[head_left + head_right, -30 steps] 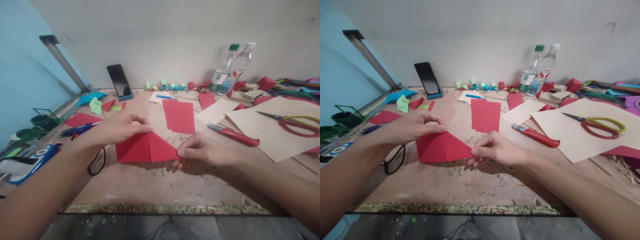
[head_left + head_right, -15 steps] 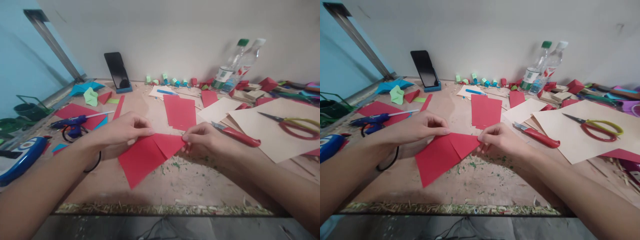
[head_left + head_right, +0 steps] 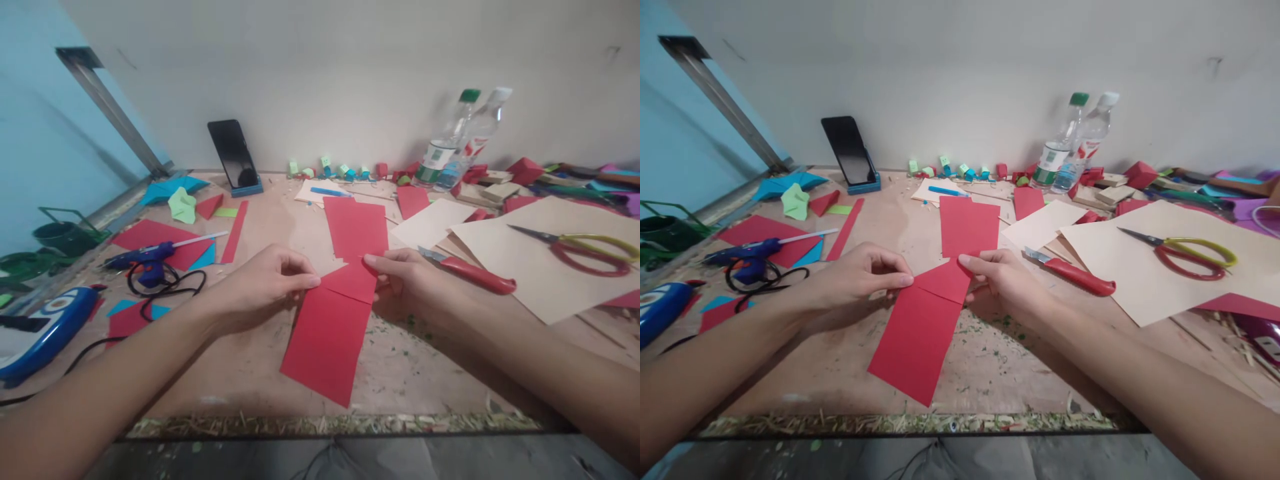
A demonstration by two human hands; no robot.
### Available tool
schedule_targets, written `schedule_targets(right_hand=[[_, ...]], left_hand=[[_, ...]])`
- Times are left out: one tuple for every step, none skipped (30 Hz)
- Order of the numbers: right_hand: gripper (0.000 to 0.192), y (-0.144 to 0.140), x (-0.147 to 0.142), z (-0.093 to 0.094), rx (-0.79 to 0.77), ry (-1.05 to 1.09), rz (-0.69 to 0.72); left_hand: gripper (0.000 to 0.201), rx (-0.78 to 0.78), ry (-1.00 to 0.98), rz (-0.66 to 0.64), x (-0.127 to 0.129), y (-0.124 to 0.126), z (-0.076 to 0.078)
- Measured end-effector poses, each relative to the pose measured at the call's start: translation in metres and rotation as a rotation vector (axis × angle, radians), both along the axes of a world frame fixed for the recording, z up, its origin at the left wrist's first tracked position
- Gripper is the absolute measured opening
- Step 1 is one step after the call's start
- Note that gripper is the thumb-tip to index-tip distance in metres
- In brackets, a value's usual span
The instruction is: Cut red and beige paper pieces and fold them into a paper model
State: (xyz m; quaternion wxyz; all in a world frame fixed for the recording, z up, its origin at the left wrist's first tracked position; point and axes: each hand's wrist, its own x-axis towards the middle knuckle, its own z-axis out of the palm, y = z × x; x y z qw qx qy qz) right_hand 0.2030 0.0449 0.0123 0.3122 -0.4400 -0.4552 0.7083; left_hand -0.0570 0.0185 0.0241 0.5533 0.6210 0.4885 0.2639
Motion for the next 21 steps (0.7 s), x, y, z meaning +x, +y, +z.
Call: schedule_targets(right_hand=[[0.037, 0.0, 0.0, 0.0, 0.018, -0.028, -0.01], [0.037, 0.001, 0.0, -0.001, 0.034, -0.042, -0.016], [0.036, 0.002, 0.0, -0.001, 0.044, -0.043, -0.018], [0.036, 0.002, 0.0, -0.002, 0.048, -0.034, -0.018], [0.035, 0.003, -0.001, -0.002, 0.045, -0.019, -0.019], [0.035, 0.004, -0.001, -0.003, 0.038, -0.003, -0.021], [0.035, 0.004, -0.001, -0.003, 0.029, 0.011, -0.023], [0.035, 0.005, -0.001, -0.003, 0.021, 0.023, -0.028], [0.035, 0.005, -0.001, -0.002, 0.014, 0.034, -0.033], [0.035, 0.005, -0.001, -0.002, 0.007, 0.045, -0.037], [0.036, 0.004, 0.0, -0.001, -0.001, 0.057, -0.037], [0.037, 0.003, 0.0, 0.0, -0.008, 0.066, -0.035], [0.039, 0.002, 0.0, 0.001, -0.01, 0.074, -0.03], [0.041, 0.001, 0.0, 0.002, -0.014, 0.08, -0.022], [0.042, -0.001, -0.001, 0.003, -0.028, 0.09, -0.018], [0.043, -0.002, -0.001, 0.003, -0.045, 0.1, -0.019], [0.042, -0.004, -0.002, 0.004, -0.086, 0.109, -0.022], [0.04, -0.006, -0.003, 0.004, -0.124, 0.113, -0.028], [0.039, -0.007, -0.004, 0.003, -0.146, 0.106, -0.024], [0.039, -0.008, -0.005, 0.003, -0.157, 0.096, -0.01], [0.041, -0.009, -0.006, 0.002, -0.146, 0.073, 0.001]], left_hand=[[0.025, -0.01, -0.023, 0.004, 0.001, -0.001, 0.0], [0.025, -0.025, -0.043, 0.001, 0.001, -0.002, 0.0], [0.026, -0.044, -0.063, -0.007, 0.002, -0.003, -0.001], [0.026, -0.067, -0.09, -0.014, 0.002, -0.003, -0.001], [0.024, -0.088, -0.129, -0.014, 0.001, -0.002, -0.003], [0.019, -0.101, -0.182, -0.004, 0.001, -0.001, -0.004], [0.015, -0.103, -0.239, 0.013, 0.001, 0.0, -0.007], [0.017, -0.09, -0.291, 0.03, 0.0, 0.001, -0.01], [0.023, -0.06, -0.32, 0.039, -0.001, 0.003, -0.012], [0.029, -0.009, -0.307, 0.032, -0.002, 0.004, -0.016], [0.033, 0.07, -0.249, 0.012, -0.002, 0.005, -0.018], [0.036, 0.186, -0.161, -0.014, -0.003, 0.006, -0.021], [0.039, 0.336, -0.04, -0.052, -0.003, 0.007, -0.022], [0.042, 0.537, 0.081, -0.095, -0.003, 0.007, -0.023], [0.045, 0.759, 0.186, -0.138, -0.003, 0.007, -0.022], [0.047, 0.961, 0.299, -0.215, -0.002, 0.007, -0.021], [0.045, 1.108, 0.366, -0.22, 0.0, 0.006, -0.019], [0.04, 1.217, 0.382, -0.22, 0.001, 0.004, -0.017], [0.032, 1.272, 0.361, -0.209, 0.003, 0.002, -0.014], [0.027, 1.29, 0.312, -0.199, 0.005, 0.0, -0.011], [0.024, 1.268, 0.246, -0.176, 0.007, -0.002, -0.009]])
